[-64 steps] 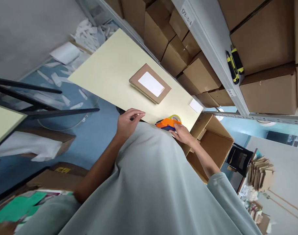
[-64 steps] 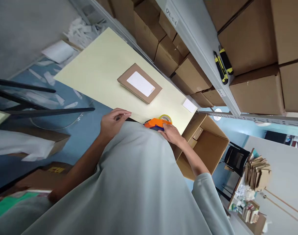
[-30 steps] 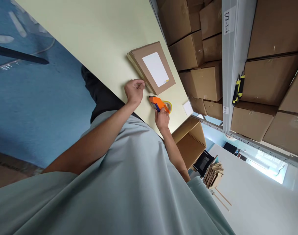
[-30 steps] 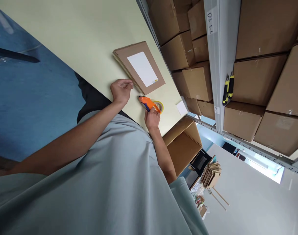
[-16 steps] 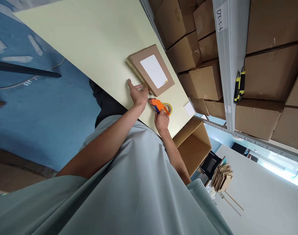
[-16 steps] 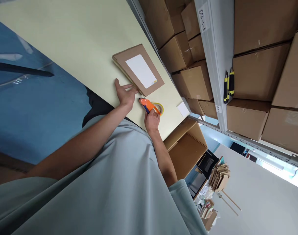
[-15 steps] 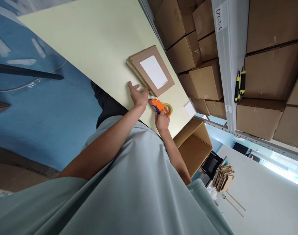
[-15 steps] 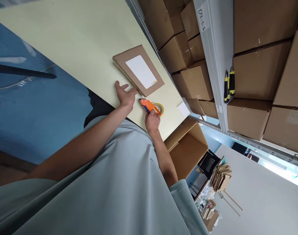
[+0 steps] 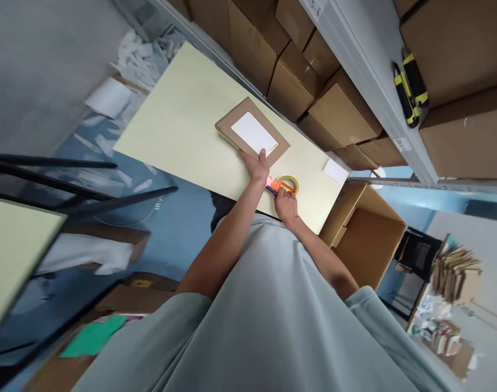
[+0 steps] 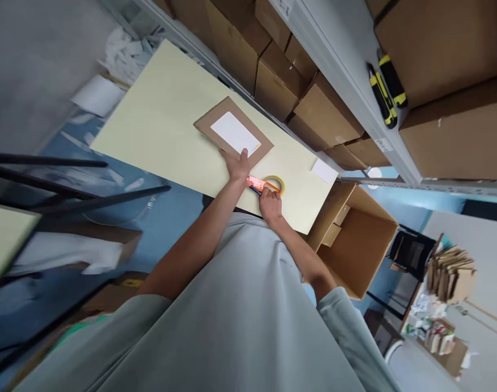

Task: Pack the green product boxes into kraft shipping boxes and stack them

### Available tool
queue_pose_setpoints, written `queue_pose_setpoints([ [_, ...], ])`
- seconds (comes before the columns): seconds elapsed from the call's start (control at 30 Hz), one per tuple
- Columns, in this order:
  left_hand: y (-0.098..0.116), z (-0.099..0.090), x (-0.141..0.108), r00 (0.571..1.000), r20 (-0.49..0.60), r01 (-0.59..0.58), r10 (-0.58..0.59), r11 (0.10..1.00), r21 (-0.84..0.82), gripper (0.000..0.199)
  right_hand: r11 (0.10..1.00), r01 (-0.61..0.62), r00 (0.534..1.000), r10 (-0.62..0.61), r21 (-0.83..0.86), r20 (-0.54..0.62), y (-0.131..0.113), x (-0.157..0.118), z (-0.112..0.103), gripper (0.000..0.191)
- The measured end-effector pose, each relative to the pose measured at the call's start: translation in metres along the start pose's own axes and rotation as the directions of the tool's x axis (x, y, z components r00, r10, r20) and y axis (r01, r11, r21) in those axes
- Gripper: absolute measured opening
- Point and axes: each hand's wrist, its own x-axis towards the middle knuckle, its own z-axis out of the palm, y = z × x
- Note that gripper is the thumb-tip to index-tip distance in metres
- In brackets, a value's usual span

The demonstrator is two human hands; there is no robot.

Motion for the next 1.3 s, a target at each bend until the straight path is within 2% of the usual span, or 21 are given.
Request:
queue_pose_setpoints([
  [0.1, -0.005, -0.029, 0.019, 0.991, -0.114, 0.088, -0.073, 0.987, 0.136, 0.098, 0.995, 0.047, 0.999, -0.046, 0.084, -0.007, -0.025, 0.005, 0.002, 0.030],
  [0.2, -0.002, -0.048, 0.037, 0.997, -0.048, 0.066, -0.053, 0.945, 0.321, 0.090, 0.981, 0.068, 0.998, -0.065, 0.179, -0.018, -0.048, 0.008, 0.010, 0.034],
  [0.3, 0.000, -0.048, 0.047, 0.999, 0.018, 0.033, -0.042, 0.930, 0.366, 0.082, 0.963, 0.048, 0.999, -0.047, 0.265, -0.012, -0.060, 0.008, 0.019, 0.037],
  [0.47, 0.000, -0.040, 0.047, 0.998, -0.043, -0.025, 0.042, 0.938, 0.346, 0.074, 0.948, 0.046, 0.999, -0.043, 0.315, -0.014, -0.051, 0.008, 0.025, 0.042],
  [0.53, 0.001, -0.043, 0.047, 1.000, -0.002, -0.025, 0.028, 0.937, 0.349, 0.077, 0.947, 0.067, 0.998, -0.067, 0.313, -0.012, -0.043, 0.005, 0.027, 0.042],
  [0.6, 0.001, -0.048, 0.049, 0.994, 0.106, -0.055, 0.015, 0.922, 0.382, 0.082, 0.946, 0.059, 0.998, -0.062, 0.317, -0.001, -0.030, -0.007, 0.030, 0.039],
  [0.7, 0.001, -0.056, 0.053, 0.974, 0.227, -0.117, 0.015, 0.886, 0.448, 0.080, 0.947, 0.004, 0.999, -0.016, 0.322, 0.036, 0.007, -0.043, 0.038, 0.034],
  [0.8, 0.002, -0.059, 0.054, 0.984, 0.176, -0.119, 0.036, 0.864, 0.489, 0.077, 0.960, -0.060, 0.996, 0.039, 0.275, 0.083, 0.059, -0.078, 0.044, 0.031],
  [0.87, 0.006, -0.061, 0.053, 0.991, 0.128, -0.108, 0.049, 0.858, 0.502, 0.079, 0.970, -0.072, 0.996, 0.056, 0.232, 0.074, 0.091, -0.083, 0.043, 0.034],
  [0.93, 0.014, -0.064, 0.052, 0.989, 0.136, -0.124, 0.062, 0.847, 0.517, 0.083, 0.977, -0.042, 0.999, 0.040, 0.210, 0.011, 0.112, -0.069, 0.036, 0.037],
  [1.03, 0.029, -0.072, 0.052, 0.974, 0.218, -0.168, 0.055, 0.824, 0.541, 0.087, 0.981, 0.036, 0.998, -0.026, 0.191, -0.055, 0.123, -0.027, 0.024, 0.039],
  [1.17, 0.048, -0.087, 0.059, 0.951, 0.309, -0.166, -0.018, 0.812, 0.559, 0.092, 0.977, 0.123, 0.991, -0.112, 0.175, -0.072, 0.118, 0.022, 0.016, 0.040],
  [1.3, 0.067, -0.104, 0.072, 0.914, 0.395, -0.149, -0.092, 0.829, 0.538, 0.101, 0.951, 0.183, 0.981, -0.163, 0.249, -0.101, 0.098, 0.036, 0.018, 0.043],
])
